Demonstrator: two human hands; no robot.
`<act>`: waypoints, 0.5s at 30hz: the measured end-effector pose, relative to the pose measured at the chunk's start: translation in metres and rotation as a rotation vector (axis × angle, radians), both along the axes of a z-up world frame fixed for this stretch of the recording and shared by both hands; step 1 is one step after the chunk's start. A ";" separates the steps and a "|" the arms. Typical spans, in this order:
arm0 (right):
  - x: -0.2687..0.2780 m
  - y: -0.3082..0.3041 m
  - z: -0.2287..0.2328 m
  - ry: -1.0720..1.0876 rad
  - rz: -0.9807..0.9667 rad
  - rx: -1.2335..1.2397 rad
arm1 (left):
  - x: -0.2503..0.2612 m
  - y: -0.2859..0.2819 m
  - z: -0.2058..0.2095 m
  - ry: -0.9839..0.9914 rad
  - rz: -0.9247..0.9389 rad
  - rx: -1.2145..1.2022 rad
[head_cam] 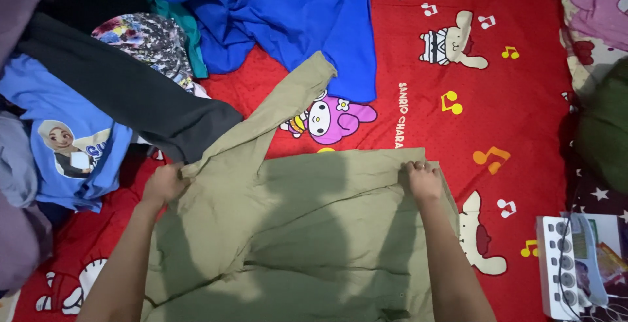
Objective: Folding shirts on a bed.
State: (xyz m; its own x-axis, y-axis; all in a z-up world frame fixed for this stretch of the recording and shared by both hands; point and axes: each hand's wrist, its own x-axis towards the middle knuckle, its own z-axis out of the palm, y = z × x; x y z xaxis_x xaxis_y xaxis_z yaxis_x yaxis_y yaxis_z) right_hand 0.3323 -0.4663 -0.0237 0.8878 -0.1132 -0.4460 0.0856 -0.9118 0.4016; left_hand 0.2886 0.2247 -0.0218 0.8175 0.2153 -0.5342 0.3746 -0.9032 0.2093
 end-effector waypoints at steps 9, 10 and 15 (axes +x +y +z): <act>0.031 -0.040 -0.022 -0.281 -0.676 0.639 | -0.002 -0.002 -0.001 0.017 0.007 -0.021; 0.036 -0.050 -0.038 -0.276 -0.751 0.656 | -0.002 -0.004 0.001 0.021 0.022 -0.039; 0.044 -0.080 -0.072 -0.297 -0.753 0.637 | -0.002 -0.009 0.010 0.005 0.084 -0.075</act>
State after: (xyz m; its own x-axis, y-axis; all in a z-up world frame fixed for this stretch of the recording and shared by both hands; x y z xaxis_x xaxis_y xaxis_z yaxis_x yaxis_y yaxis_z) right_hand 0.3765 -0.5460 -0.0958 0.7685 -0.5057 -0.3920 -0.6204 -0.7389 -0.2630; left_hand 0.2864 0.2158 -0.0117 0.7956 0.2419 -0.5554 0.4495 -0.8504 0.2735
